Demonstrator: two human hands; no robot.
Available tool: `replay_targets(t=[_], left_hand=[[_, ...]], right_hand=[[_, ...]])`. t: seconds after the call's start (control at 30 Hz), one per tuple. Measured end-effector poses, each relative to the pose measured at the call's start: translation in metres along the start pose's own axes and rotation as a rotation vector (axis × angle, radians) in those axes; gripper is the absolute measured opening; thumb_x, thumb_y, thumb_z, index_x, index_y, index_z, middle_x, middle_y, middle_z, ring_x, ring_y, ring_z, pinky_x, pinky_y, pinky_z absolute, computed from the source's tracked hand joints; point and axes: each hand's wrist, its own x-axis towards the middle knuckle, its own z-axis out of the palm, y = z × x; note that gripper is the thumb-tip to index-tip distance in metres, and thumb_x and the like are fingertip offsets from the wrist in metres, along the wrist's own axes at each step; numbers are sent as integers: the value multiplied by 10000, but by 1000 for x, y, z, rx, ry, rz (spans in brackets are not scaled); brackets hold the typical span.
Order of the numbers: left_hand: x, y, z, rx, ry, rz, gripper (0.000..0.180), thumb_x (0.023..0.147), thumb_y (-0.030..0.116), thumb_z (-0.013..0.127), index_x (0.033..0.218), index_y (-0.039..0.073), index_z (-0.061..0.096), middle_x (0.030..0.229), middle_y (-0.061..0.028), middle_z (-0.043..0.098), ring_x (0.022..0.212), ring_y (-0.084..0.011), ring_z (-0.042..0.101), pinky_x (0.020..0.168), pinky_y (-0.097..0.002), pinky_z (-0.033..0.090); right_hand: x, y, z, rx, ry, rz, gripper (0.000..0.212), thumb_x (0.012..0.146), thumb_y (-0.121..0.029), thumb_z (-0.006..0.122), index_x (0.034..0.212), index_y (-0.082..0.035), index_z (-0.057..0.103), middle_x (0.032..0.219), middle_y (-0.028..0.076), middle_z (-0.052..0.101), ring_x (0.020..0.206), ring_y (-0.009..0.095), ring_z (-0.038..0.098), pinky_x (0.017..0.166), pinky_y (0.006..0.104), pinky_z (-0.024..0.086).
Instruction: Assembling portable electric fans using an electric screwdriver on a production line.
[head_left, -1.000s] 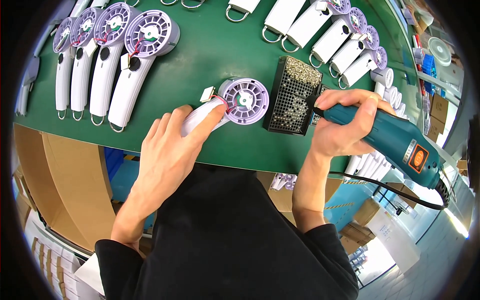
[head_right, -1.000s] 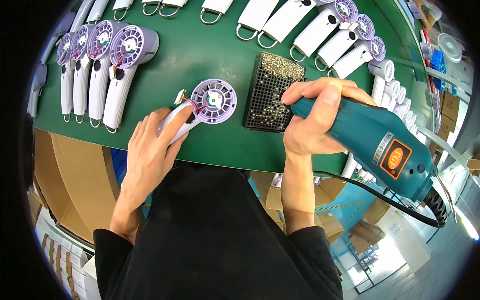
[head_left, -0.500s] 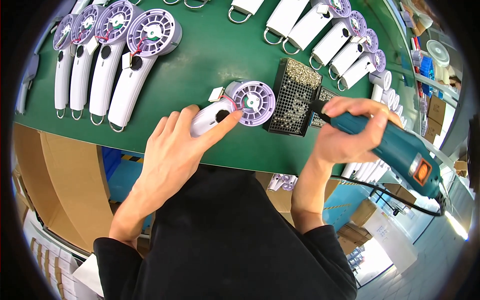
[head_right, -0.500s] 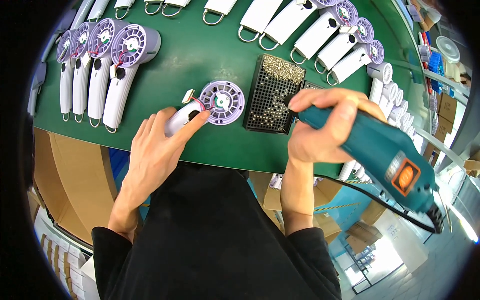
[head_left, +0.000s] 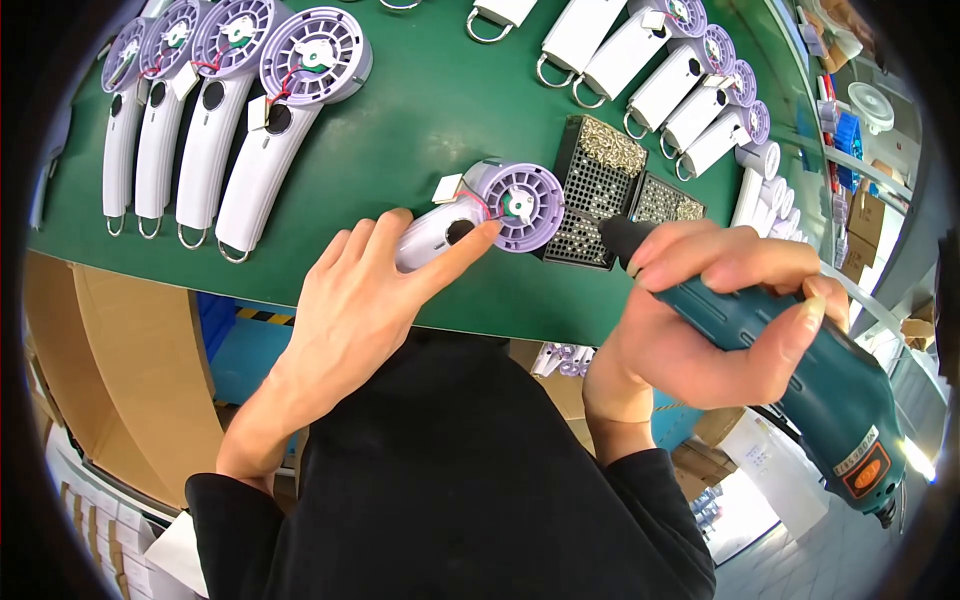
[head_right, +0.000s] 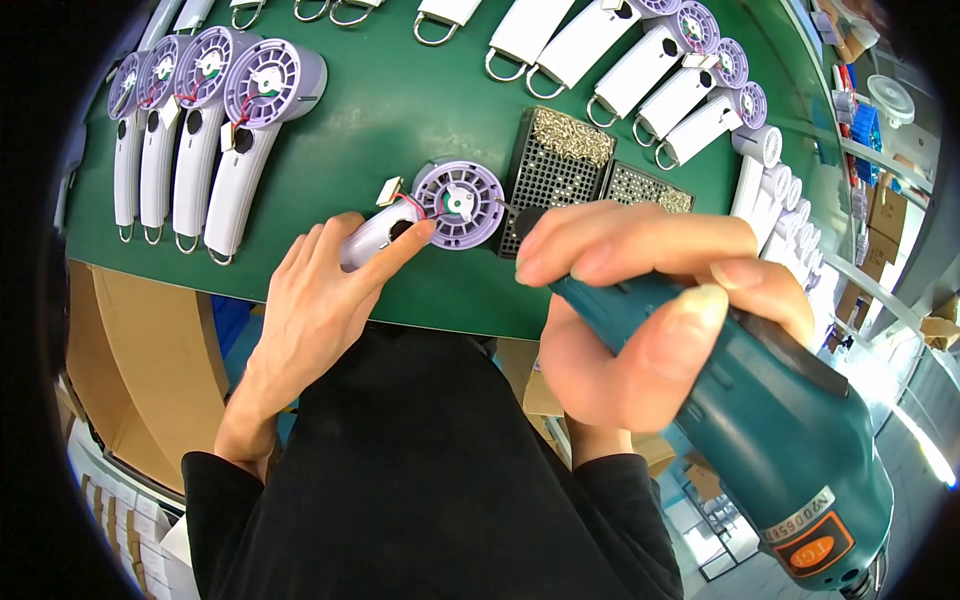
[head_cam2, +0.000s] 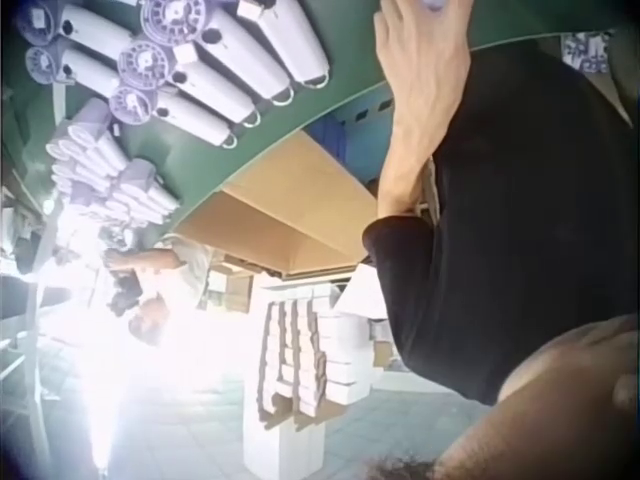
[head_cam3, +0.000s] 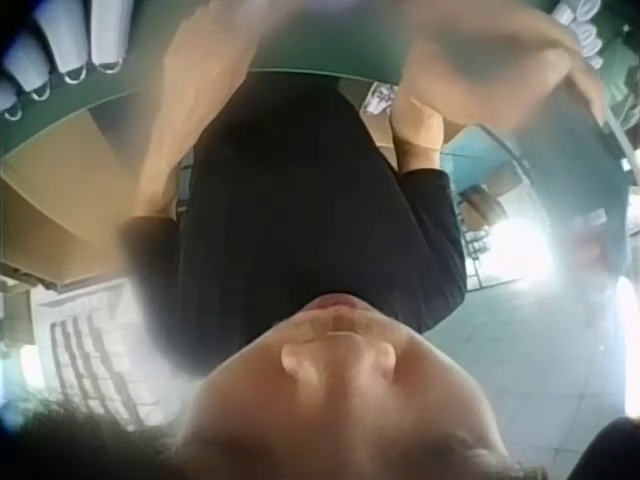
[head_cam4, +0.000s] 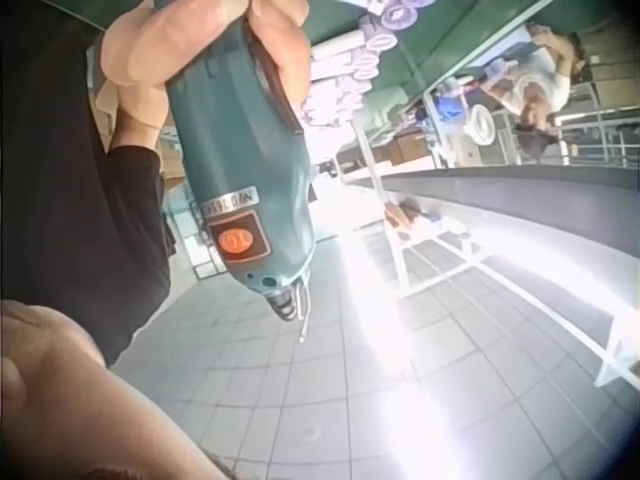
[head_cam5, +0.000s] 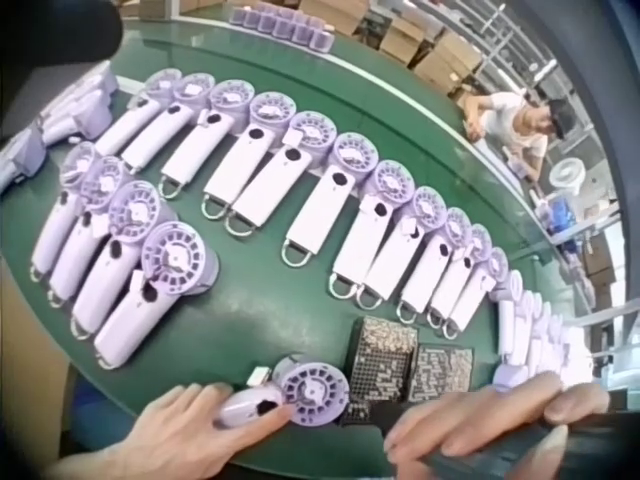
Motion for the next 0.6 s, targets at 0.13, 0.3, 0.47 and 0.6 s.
replay_targets(t=[0.13,0.3,0.47,0.6], left_hand=[[0,0,0,-21,-8,-8,688,764,-1,644,1369,318,571,959,-115,531,743,-250,549,684,-345,472],[0,-3,1,-32,-9,-8,701,750,-3,641,1370,315,569,957,-111,538,754,-244,560,681,-340,478],[1,-6,3,-40,10,20,705,729,9,644,1363,309,579,960,-109,545,735,-228,560,651,-314,477],[1,-7,3,-38,4,24,700,728,12,645,1360,305,583,962,-112,546,725,-221,556,636,-307,473]], right_hand=[[0,4,10,-53,68,45,202,1011,-303,361,1051,-117,427,725,108,491,386,242,465,367,396,457],[0,15,22,-95,100,81,169,996,-270,396,1026,-104,387,689,109,478,388,240,469,369,394,464],[-4,28,21,-182,77,89,195,970,-250,446,1052,-92,367,678,120,468,386,235,466,371,398,476],[-4,30,18,-162,-10,84,171,967,-256,443,1059,-139,360,689,122,461,375,234,461,366,383,477]])
